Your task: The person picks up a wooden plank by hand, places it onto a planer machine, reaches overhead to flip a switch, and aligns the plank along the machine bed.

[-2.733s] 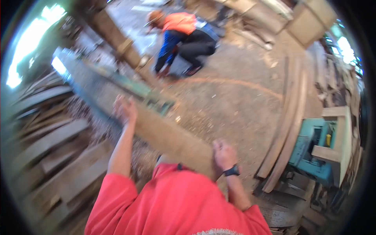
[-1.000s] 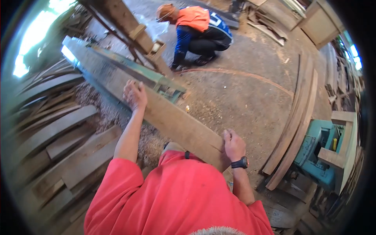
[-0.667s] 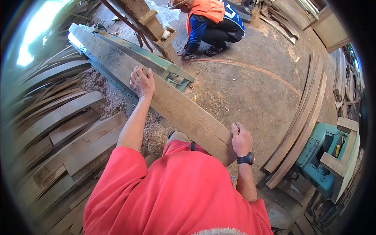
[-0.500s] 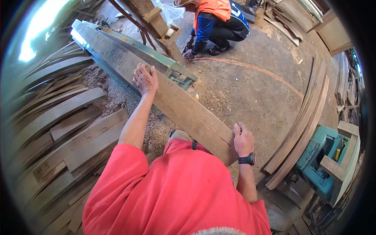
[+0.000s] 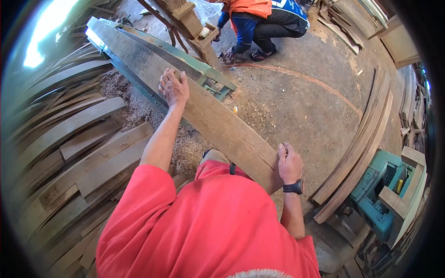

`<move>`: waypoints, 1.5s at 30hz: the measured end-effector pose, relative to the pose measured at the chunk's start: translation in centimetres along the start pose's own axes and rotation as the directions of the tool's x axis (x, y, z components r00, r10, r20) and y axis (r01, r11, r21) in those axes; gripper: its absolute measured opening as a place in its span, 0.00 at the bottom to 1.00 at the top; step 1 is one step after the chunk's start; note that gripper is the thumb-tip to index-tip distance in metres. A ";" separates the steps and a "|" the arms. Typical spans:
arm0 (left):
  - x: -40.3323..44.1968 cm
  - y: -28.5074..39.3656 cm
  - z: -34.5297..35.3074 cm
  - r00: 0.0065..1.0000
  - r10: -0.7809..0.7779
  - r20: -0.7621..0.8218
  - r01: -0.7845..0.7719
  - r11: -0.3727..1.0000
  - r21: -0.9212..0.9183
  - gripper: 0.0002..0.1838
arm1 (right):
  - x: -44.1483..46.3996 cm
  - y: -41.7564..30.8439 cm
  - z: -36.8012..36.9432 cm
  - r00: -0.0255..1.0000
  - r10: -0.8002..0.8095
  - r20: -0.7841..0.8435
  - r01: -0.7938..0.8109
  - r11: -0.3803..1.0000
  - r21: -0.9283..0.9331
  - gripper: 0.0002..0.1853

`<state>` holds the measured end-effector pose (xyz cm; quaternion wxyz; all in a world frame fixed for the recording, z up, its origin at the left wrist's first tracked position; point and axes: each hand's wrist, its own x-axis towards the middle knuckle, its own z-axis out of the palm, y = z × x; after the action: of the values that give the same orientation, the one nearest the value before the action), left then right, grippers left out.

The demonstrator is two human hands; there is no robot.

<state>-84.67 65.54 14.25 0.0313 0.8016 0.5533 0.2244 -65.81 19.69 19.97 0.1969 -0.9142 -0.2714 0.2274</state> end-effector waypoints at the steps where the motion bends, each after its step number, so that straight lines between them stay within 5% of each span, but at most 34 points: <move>1: 0.0 -0.1 0.0 1.000 0.002 -0.001 -0.002 1.000 0.006 0.27 | 0.0 -0.1 0.0 1.000 -0.001 0.000 0.001 1.000 0.003 0.28; 17: 0.0 -0.2 0.2 0.999 0.003 -0.036 -0.003 1.000 -0.010 0.24 | 0.0 -0.5 -0.4 0.998 -0.036 0.058 0.038 0.999 -0.023 0.25; 38: -0.2 -1.2 -0.7 0.997 0.081 0.007 -0.076 0.962 -0.261 0.23 | -0.6 0.4 2.3 0.955 0.029 -0.296 -0.046 0.998 -0.052 0.25; 45: -0.3 -1.0 -1.0 0.996 0.090 0.025 -0.084 0.976 -0.199 0.23 | -0.6 1.0 2.1 0.957 -0.007 -0.291 0.003 1.000 -0.015 0.23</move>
<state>-86.05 65.51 14.72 0.1103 0.8217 0.4921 0.2656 -66.97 19.11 17.93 0.2286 -0.9384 -0.2436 0.0881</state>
